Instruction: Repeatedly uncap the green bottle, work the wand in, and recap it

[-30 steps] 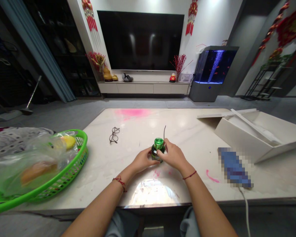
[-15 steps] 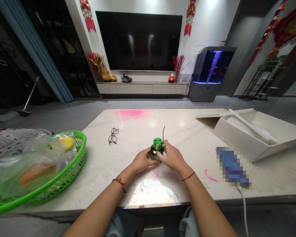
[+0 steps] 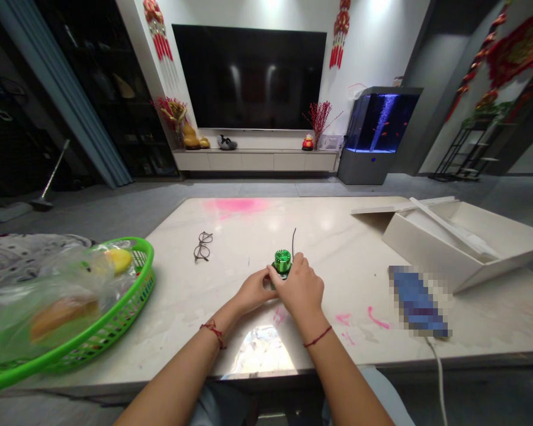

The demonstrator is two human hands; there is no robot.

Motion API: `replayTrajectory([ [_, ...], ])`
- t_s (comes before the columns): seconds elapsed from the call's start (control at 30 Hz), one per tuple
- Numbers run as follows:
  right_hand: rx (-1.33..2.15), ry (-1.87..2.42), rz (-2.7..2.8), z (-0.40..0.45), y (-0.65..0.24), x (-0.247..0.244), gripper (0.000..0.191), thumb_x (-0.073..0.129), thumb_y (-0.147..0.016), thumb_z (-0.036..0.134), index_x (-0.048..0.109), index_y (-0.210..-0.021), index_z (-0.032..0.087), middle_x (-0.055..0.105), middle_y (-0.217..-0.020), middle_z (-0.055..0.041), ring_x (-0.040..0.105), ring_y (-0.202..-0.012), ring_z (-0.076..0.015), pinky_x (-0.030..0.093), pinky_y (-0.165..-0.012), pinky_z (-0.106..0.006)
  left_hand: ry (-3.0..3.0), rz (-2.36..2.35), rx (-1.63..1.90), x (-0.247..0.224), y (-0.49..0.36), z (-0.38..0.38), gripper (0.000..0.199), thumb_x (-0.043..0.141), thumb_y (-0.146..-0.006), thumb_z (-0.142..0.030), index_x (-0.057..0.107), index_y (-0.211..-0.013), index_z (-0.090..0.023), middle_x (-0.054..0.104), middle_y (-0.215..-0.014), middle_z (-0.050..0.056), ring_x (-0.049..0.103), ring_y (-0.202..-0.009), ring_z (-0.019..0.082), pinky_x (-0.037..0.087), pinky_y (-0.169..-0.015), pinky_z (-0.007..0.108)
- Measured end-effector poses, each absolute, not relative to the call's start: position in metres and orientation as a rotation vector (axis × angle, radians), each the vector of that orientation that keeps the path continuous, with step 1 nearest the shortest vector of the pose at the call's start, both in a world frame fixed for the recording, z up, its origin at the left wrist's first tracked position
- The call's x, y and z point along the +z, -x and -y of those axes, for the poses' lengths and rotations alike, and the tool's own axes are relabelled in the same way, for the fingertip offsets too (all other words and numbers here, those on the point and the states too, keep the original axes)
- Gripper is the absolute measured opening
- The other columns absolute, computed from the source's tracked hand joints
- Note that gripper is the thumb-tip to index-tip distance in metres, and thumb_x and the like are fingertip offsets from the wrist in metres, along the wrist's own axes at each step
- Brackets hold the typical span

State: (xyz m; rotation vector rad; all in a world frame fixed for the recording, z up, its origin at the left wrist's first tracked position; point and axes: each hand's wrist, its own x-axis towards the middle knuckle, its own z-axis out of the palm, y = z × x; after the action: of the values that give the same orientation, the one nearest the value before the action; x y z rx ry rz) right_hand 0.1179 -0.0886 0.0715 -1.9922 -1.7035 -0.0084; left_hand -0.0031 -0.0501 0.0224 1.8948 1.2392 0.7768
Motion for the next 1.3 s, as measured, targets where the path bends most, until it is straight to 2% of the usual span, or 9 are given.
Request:
replayTrajectory([
  [0.17,0.014,1.990,1.768,0.089,-0.114,0.068,0.046,0.042,-0.079,0.057,0.046,-0.094,0.014,0.059,-0.082,-0.0116,0.062,-0.071,-0.0255,0.042,-0.054,-0.031,-1.922,-1.269,0.751,0.023,0.003,0.049,0.021,0.062,-0.061,-0.024,0.057,-0.079,-0.014,0.065,-0.083,0.004,0.057,-0.078,0.020,0.043,-0.064,0.027],
  [0.4,0.032,1.959,1.738,0.086,-0.112,0.065,0.040,0.046,-0.079,0.053,0.046,-0.092,0.015,0.057,-0.085,-0.0112,0.059,-0.079,-0.0252,0.043,-0.057,-0.031,-1.916,-1.255,0.761,0.023,0.003,0.050,0.020,0.062,-0.061,-0.023,0.057,-0.079,-0.015,0.065,-0.087,0.004,0.057,-0.079,0.020,0.044,-0.066,0.027],
  [0.67,0.106,1.913,1.693,0.077,-0.117,0.059,0.028,0.049,-0.078,0.043,0.047,-0.091,0.018,0.056,-0.087,-0.0084,0.057,-0.082,-0.0229,0.040,-0.060,-0.029,-1.887,-1.085,0.841,0.017,0.003,0.048,0.036,0.066,-0.062,-0.023,0.057,-0.096,-0.014,0.064,-0.098,0.006,0.057,-0.090,0.021,0.044,-0.078,0.030],
  [0.9,0.300,1.710,1.792,0.063,-0.138,0.055,0.029,0.055,-0.070,0.045,0.047,-0.083,0.020,0.053,-0.080,-0.0034,0.053,-0.073,-0.0185,0.036,-0.059,-0.026,-1.874,-1.131,0.822,0.014,0.004,0.048,0.039,0.071,-0.058,-0.028,0.059,-0.093,-0.015,0.065,-0.095,0.005,0.057,-0.087,0.020,0.044,-0.077,0.030],
  [1.1,0.515,1.451,1.863,0.049,-0.159,0.047,0.030,0.063,-0.062,0.045,0.048,-0.074,0.021,0.046,-0.069,0.0022,0.045,-0.063,-0.0141,0.035,-0.057,-0.025,-1.801,-1.077,0.841,0.014,0.003,0.049,0.048,0.071,-0.059,-0.024,0.057,-0.105,-0.017,0.064,-0.105,0.007,0.058,-0.095,0.023,0.042,-0.085,0.033],
  [1.3,0.623,1.361,1.841,0.045,-0.167,0.042,0.032,0.064,-0.061,0.045,0.052,-0.078,0.021,0.043,-0.066,0.0036,0.044,-0.062,-0.0136,0.036,-0.057,-0.025,-1.789,-1.056,0.847,0.014,0.003,0.048,0.053,0.071,-0.058,-0.022,0.057,-0.109,-0.018,0.062,-0.111,0.008,0.056,-0.099,0.024,0.041,-0.089,0.034],
])
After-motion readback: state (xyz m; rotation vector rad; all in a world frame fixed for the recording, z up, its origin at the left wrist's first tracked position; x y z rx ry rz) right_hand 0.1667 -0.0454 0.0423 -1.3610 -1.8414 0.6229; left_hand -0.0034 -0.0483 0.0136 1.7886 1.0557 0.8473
